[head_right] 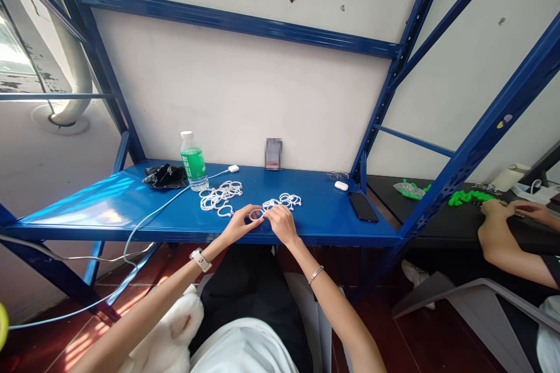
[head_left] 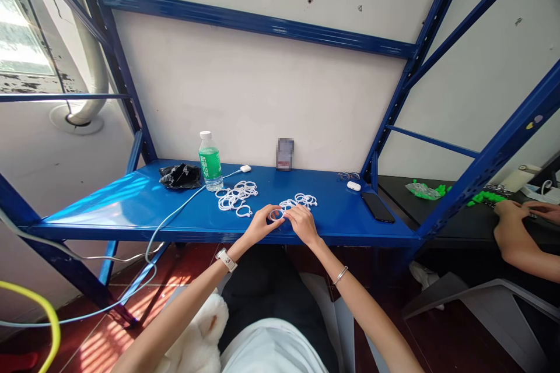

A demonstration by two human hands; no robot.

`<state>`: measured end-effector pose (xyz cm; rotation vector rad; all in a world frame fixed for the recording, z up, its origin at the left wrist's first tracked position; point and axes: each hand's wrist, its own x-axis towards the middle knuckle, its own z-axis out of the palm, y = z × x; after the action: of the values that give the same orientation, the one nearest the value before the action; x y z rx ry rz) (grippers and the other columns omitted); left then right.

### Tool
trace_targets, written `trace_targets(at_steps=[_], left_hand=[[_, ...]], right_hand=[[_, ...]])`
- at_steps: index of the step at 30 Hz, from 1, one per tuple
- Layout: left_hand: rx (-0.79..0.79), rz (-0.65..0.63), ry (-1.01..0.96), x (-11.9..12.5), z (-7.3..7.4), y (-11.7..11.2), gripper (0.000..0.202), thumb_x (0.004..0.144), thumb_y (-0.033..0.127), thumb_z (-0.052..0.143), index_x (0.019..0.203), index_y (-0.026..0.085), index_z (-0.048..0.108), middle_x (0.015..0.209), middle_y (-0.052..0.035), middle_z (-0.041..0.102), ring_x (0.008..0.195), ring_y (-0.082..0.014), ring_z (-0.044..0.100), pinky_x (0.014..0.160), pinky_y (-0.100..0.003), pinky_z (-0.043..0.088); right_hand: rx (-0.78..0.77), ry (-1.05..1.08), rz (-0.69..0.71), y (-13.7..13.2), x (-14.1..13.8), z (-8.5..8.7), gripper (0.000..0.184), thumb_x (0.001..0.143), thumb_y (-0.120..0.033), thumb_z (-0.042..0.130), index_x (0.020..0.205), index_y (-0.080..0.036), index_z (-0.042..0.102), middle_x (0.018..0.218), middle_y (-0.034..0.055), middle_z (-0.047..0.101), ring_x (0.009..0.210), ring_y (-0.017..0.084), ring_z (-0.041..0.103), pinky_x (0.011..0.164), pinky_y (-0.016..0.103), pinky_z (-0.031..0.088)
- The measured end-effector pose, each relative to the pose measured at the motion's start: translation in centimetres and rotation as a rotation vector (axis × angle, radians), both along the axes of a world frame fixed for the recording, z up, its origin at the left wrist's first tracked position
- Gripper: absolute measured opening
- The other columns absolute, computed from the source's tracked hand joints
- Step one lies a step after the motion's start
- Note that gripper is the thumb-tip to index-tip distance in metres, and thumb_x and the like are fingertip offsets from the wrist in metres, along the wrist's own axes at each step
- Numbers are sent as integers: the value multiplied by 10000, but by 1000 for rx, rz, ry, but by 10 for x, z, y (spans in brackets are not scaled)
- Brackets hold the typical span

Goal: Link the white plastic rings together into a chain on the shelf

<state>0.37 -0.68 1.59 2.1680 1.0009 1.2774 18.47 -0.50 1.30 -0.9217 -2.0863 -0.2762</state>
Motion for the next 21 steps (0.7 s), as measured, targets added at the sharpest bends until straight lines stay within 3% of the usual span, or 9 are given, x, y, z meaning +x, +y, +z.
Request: trace_targets(at_steps=[5, 12, 21], left_hand=[[-22, 9, 30, -1, 2, -1, 366, 854, 474, 557, 1032, 161, 623, 828, -46, 631, 709, -157, 586, 633, -265, 486], [-66, -11, 12, -1, 2, 0, 343, 895, 468, 481, 964, 164, 626, 935, -72, 660, 772, -172, 606, 653, -257, 474], [-130, -19, 8, -1, 1, -1, 398, 904, 504, 441, 852, 148, 611, 738, -24, 632, 607, -132, 526, 586, -232, 403]], right_hand=[[-38, -10, 17, -1, -1, 2, 320, 987, -284, 412, 813, -178, 659, 749, 50, 660, 756, 183, 580, 691, 304, 443], [-61, -42, 38, -4, -2, 4, 295, 993, -276, 384, 872, -176, 635, 812, 55, 663, 794, 188, 582, 717, 315, 457], [-57, -58, 49, -8, -2, 6, 221, 970, -298, 428, 994, -177, 611, 843, 65, 650, 831, 198, 592, 731, 315, 463]])
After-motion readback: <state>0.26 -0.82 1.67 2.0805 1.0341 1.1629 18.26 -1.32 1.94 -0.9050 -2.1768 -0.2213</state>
